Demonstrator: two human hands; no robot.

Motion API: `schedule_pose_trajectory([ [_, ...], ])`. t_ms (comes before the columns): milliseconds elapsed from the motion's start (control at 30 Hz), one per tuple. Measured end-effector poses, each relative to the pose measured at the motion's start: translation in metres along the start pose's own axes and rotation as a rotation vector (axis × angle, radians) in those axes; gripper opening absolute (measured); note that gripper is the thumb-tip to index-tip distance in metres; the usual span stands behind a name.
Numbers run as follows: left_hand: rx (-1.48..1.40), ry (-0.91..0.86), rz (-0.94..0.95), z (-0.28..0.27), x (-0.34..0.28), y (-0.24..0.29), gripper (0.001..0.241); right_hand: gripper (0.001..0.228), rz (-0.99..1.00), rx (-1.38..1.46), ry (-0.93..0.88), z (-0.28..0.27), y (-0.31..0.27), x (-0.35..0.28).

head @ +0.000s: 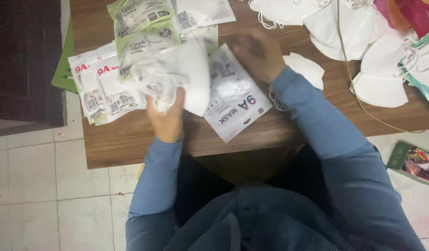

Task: A person is seen organizing and stacking white face masks on a wooden table, likely as part of a quality control or packaging process.

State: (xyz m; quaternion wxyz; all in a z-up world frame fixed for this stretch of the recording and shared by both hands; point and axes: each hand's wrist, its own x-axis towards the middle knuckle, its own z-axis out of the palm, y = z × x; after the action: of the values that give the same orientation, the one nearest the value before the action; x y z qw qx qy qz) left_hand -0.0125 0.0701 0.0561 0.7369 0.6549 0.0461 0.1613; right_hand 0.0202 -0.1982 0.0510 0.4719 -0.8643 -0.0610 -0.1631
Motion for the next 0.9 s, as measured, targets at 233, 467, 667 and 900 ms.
schedule_pose_trajectory([
  [233, 0.052, -0.373, -0.305, 0.048, -0.058, -0.028, 0.075, 0.064, 0.608, 1.06, -0.06, 0.041, -0.015, -0.101],
  [467, 0.638, -0.799, 0.275, 0.029, -0.058, -0.091, 0.058, 0.05, 0.549, 0.906, 0.448, -0.028, -0.012, -0.078],
  [667, 1.024, -1.191, 0.583, 0.032, -0.078, -0.126, 0.063, 0.036, 0.473, 0.819, 0.596, -0.065, -0.018, -0.078],
  [900, 1.175, -1.118, 0.742, 0.038, -0.094, -0.162, 0.04, 0.032, 0.397, 0.76, 0.53, -0.066, -0.036, -0.08],
])
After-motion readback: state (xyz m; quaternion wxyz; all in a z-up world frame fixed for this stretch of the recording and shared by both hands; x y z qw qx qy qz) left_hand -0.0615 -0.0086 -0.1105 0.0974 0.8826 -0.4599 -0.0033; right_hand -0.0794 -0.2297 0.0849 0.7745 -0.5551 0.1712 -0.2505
